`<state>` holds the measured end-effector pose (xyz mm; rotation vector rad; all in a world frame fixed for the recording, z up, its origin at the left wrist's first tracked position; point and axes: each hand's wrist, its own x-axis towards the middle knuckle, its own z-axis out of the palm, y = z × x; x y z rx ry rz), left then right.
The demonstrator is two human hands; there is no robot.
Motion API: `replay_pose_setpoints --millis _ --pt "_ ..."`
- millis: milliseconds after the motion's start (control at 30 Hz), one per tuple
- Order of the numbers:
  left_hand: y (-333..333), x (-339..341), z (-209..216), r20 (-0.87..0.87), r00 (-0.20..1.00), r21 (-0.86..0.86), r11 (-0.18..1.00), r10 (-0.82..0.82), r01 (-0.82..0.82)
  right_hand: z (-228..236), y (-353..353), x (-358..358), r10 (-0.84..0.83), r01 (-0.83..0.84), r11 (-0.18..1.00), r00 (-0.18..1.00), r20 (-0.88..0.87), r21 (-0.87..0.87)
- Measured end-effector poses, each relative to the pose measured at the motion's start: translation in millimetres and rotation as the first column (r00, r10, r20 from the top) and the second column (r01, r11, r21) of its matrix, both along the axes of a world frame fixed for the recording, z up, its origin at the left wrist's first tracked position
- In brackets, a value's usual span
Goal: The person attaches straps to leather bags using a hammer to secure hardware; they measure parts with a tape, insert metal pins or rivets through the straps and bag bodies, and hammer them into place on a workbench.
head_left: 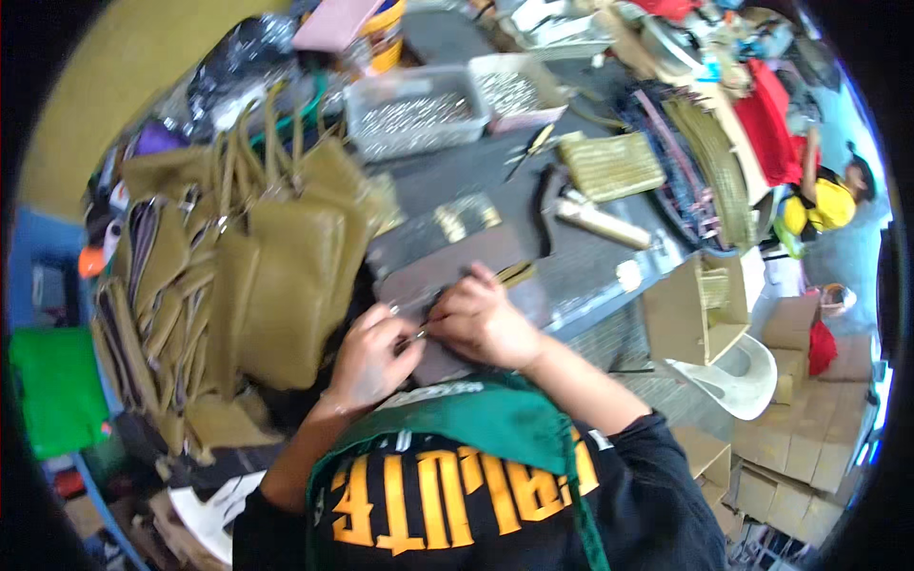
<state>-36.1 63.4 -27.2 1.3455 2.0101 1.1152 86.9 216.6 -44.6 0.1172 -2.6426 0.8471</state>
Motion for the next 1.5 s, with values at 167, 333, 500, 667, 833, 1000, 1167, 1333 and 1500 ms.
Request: replay_pose_setpoints --millis 167,333,500,667,833,1000,1167,1333,1500 --pt "-1 2 -1 0.053 0.998 0.012 0.999 0.044 -0.044 11 0 2 0.016 -0.016 1.0 0.997 0.078 0.011" --pt "-7 5 6 0.069 0.995 -0.036 0.997 0.076 -0.073 18 98 18 -0.564 0.528 0.796 0.825 -0.046 -0.296" --pt "-3 4 9 0.058 0.997 -0.071 0.996 0.05 -0.046 -18 204 34 -0.721 0.69 0.693 0.666 0.189 0.211" --pt "-10 -4 -2 -0.074 0.997 0.034 0.999 -0.005 0.007 -9 225 1 -0.438 0.405 0.886 0.565 0.699 0.227" --pt "-6 -5 -7 -0.103 0.994 0.093 0.995 -0.024 0.034 -16 218 19 -0.47 0.461 0.877 0.771 0.43 0.133" --pt "-8 -5 -3 -0.212 0.974 0.091 0.991 -0.081 0.103 -18 224 23 -0.422 0.325 0.902 0.803 0.42 0.285" --pt "-9 1 1 -0.317 0.943 0.045 0.991 -0.103 0.123 -1 226 9 -0.416 0.195 0.894 0.698 0.583 0.404" --pt "-12 8 -3 -0.482 0.873 0.046 0.993 -0.075 0.111 13 206 3 -0.457 0.021 0.772 0.713 0.532 0.635" --pt "-11 9 -7 -0.472 0.88 0.079 0.992 -0.049 0.097 6 216 15 -0.408 0.033 0.815 0.742 0.532 0.579"
